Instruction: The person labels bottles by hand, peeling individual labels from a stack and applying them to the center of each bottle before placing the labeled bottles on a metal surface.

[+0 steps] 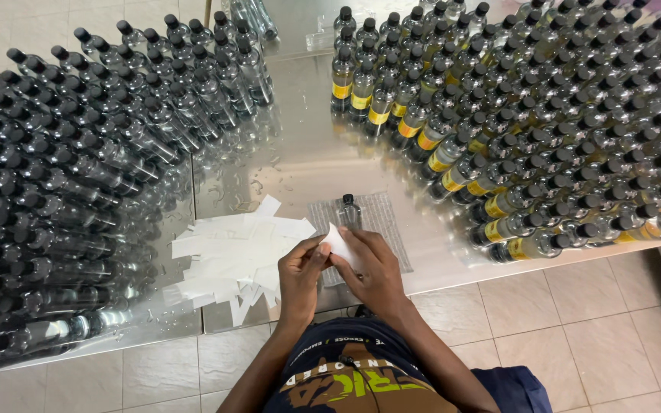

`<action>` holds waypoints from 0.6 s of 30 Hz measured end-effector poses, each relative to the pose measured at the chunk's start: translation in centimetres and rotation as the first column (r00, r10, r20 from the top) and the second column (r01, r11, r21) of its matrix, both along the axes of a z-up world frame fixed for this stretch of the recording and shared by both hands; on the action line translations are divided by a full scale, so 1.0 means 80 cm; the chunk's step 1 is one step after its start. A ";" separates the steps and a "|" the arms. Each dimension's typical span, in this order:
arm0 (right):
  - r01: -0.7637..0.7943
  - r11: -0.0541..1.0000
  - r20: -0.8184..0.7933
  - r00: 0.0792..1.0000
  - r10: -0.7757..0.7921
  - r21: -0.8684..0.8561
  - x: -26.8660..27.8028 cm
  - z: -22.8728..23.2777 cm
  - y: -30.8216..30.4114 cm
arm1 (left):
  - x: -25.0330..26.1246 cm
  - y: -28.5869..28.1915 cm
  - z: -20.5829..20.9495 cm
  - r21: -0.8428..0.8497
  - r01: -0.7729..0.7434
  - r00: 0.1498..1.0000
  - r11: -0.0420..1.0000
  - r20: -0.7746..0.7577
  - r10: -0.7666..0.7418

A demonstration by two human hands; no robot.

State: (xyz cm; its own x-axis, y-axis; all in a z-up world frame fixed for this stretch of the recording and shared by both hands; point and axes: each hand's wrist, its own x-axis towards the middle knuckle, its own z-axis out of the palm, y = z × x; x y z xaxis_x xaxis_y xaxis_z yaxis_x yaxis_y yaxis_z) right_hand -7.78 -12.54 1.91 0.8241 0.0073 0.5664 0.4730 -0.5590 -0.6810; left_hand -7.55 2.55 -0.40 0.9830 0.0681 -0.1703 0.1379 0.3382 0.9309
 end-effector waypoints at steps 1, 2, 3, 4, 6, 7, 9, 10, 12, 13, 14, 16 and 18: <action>-0.002 1.000 -0.001 1.000 0.002 -0.002 -0.002 -0.004 0.002 | 0.000 0.001 -0.003 -0.002 -0.002 1.000 1.000 -0.001 0.002; 0.006 1.000 -0.023 1.000 -0.006 0.003 -0.004 -0.008 0.003 | -0.001 0.003 -0.006 -0.007 -0.004 1.000 1.000 -0.006 0.004; 0.016 1.000 -0.041 0.999 -0.015 0.009 -0.004 -0.012 0.005 | 0.001 0.004 -0.009 -0.012 -0.004 1.000 1.000 -0.009 0.004; 0.015 1.000 -0.039 0.999 -0.015 0.006 -0.002 -0.010 0.006 | 0.003 0.005 -0.004 -0.014 -0.005 1.000 1.000 -0.006 0.005; 0.000 1.000 -0.014 1.000 0.000 -0.018 -0.002 -0.006 0.008 | 0.002 0.008 0.003 -0.004 -0.012 1.000 1.000 -0.007 0.012; -0.003 1.000 -0.017 1.000 0.003 -0.019 -0.001 -0.005 0.009 | 0.002 0.008 0.010 -0.005 -0.014 1.000 1.000 -0.010 0.014; -0.003 0.999 0.018 1.000 0.004 -0.045 0.001 -0.001 0.011 | 0.004 0.009 0.022 0.013 -0.029 1.000 1.000 -0.001 0.029; -0.005 0.999 0.017 1.000 0.006 -0.046 0.001 -0.001 0.013 | 0.005 0.011 0.018 0.012 -0.031 1.000 0.999 -0.002 0.031; -0.011 0.999 0.057 0.998 0.013 -0.051 0.000 0.000 0.016 | 0.005 0.012 0.009 0.012 -0.033 0.999 0.999 0.003 0.033; -0.012 0.999 0.056 0.998 0.015 -0.052 -0.001 -0.003 0.016 | 0.005 0.013 0.009 0.011 -0.035 0.999 0.999 0.002 0.035; -0.002 0.999 0.063 0.998 0.005 -0.048 -0.001 -0.006 0.016 | 0.006 0.013 0.008 0.004 -0.029 1.000 1.000 0.003 0.029; 0.009 0.999 0.068 0.998 -0.006 -0.046 -0.003 -0.011 0.017 | 0.005 0.014 0.008 -0.005 -0.022 1.000 1.000 0.001 0.022; 0.008 1.000 0.094 0.996 -0.008 0.001 -0.002 -0.014 0.018 | 0.006 0.014 0.008 -0.035 0.023 1.000 0.999 0.007 -0.023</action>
